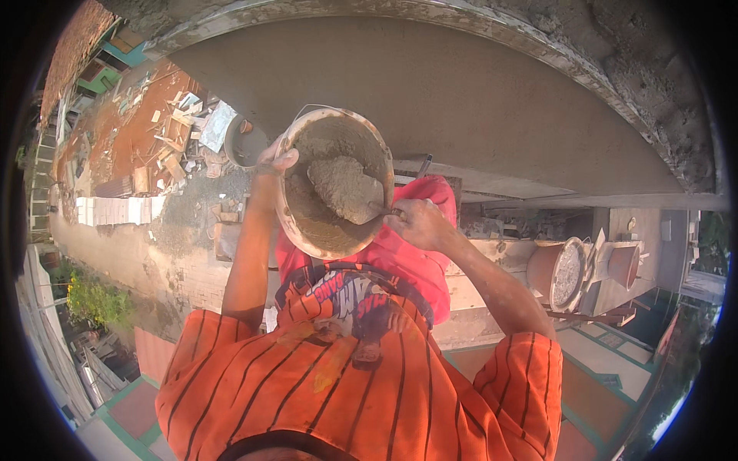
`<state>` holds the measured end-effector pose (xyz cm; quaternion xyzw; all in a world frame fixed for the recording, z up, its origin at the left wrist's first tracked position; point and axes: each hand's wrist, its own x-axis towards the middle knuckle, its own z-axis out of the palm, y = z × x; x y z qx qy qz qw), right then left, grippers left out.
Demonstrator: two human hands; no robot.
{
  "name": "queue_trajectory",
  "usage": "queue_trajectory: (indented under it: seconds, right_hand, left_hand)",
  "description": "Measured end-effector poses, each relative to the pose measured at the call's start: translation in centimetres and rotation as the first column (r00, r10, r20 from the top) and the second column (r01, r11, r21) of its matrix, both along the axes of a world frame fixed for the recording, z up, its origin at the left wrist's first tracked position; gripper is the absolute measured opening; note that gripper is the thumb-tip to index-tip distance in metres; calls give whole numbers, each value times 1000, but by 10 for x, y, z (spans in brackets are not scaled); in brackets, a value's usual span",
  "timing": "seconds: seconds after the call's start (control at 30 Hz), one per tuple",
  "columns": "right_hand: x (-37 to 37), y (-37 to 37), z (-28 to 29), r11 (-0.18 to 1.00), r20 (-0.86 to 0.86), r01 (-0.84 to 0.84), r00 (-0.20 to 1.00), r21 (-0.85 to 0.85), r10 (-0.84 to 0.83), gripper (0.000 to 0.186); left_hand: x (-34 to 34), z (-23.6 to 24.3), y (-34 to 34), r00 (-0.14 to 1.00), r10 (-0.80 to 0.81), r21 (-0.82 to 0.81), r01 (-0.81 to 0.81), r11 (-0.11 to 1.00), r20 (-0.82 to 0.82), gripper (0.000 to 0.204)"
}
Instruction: The person scoops cement from a bucket with a trowel and applies it to a curved wall section, smoothing the surface. They repeatedly transfer cement from the bucket to the wall and use a wooden float to level the applied material.
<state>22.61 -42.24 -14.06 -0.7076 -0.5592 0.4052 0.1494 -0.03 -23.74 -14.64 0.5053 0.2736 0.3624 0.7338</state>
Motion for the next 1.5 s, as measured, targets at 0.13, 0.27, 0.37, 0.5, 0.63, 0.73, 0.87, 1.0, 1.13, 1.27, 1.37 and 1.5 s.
queue_trajectory:
  seconds: [0.13, 0.27, 0.37, 0.5, 0.63, 0.73, 0.87, 1.0, 1.13, 1.27, 1.37, 1.5]
  right_hand:
    - [21, 8, 37, 997, 69, -31, 997, 71, 26, 35]
    - [38, 21, 114, 959, 279, -198, 950, 201, 137, 34]
    - [36, 26, 195, 899, 455, -390, 849, 200, 267, 32]
    - [6, 36, 278, 754, 293, -589, 805, 291, 516, 27]
    - [-25, 45, 317, 458, 97, -793, 534, 402, 840, 22]
    - [-22, 61, 334, 387, -26, -818, 417, 426, 909, 24]
    - [29, 111, 340, 814, -396, -535, 713, 227, 578, 27]
    - [112, 65, 354, 819, -156, -93, 964, 566, 217, 29]
    - [138, -37, 339, 769, -176, 291, 957, 570, -232, 42]
    - [134, -43, 272, 936, 139, 207, 957, 285, -254, 38]
    - [90, -24, 217, 997, 521, -66, 853, 45, 33, 34]
    - [63, -18, 103, 963, 771, -269, 606, -32, 195, 29]
  left_hand:
    - [-7, -6, 4, 1000, 15, -62, -14, 998, 11, 57]
    - [-8, 14, 2, 999, -2, -73, 6, 997, 52, 55]
    - [-19, -3, 1, 999, -4, -45, 7, 999, 47, 55]
    - [-26, -15, -2, 999, 21, -41, -19, 999, 37, 55]
    - [-25, -12, -2, 999, 32, -21, -31, 999, 38, 55]
    - [-13, -19, 9, 999, 12, 2, -12, 1000, 39, 55]
    - [-13, -17, 12, 998, 48, 61, -51, 997, 44, 56]
    - [-16, -15, 11, 994, -11, -90, 21, 996, 110, 58]
    - [-2, 1, 0, 977, -15, -156, 49, 987, 211, 58]
    - [6, 12, 6, 997, -29, -178, 40, 983, 68, 56]
    - [25, 16, 3, 993, -114, -114, 114, 987, 6, 55]
    - [44, 18, -7, 978, -205, 31, 207, 978, -43, 57]
